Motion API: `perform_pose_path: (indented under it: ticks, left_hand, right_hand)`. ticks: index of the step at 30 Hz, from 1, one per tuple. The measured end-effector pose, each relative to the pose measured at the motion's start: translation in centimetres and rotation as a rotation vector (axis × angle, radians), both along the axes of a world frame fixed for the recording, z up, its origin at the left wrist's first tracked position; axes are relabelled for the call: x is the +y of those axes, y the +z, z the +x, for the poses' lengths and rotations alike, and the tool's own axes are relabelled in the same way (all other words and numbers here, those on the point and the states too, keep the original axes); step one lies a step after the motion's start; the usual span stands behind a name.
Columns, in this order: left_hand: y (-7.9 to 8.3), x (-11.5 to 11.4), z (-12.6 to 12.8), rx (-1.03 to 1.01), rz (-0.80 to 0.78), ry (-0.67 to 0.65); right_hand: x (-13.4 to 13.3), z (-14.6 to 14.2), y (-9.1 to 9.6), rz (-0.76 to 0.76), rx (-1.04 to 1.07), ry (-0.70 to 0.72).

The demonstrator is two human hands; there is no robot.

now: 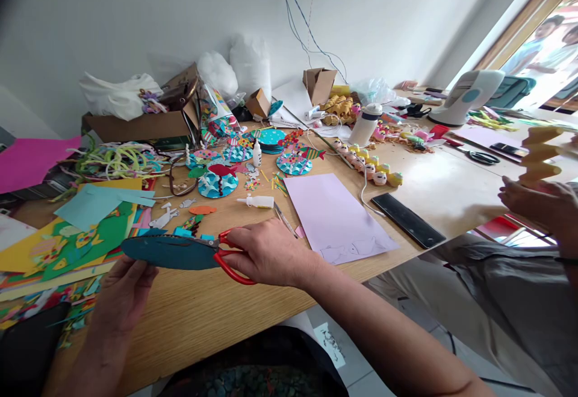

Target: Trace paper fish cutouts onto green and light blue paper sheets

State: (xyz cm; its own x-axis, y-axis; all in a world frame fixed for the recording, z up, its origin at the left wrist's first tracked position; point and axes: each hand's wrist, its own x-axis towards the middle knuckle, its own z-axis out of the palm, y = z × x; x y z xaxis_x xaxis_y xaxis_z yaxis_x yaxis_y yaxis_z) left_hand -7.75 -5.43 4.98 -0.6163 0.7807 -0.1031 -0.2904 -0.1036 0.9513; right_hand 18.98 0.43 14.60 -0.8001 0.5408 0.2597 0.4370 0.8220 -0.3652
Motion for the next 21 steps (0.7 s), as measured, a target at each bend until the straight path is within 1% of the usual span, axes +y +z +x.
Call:
perform_pose_path:
  ticks: [3, 8, 16, 21]
  left_hand:
    - [0.1, -0.1, 0.0, -0.083, -0.011, -0.020]
    - [0.2, -0.2, 0.1, -0.070, -0.029, -0.021]
    - [0.1, -0.3, 0.2, -0.101, -0.017, -0.053]
    - [0.2, -0.6, 0.3, -0.091, -0.003, -0.042]
  right_hand:
    - [0.2, 0.1, -0.4, -0.069, 0.020, -0.032]
    - [0.3, 0.5, -0.9, -0.109, 0.040, -0.070]
    - [0.9, 0.2, -0.7, -0.059, 0.003, -0.071]
    - [1.2, 0.0, -0.2, -0.043, -0.044, -0.053]
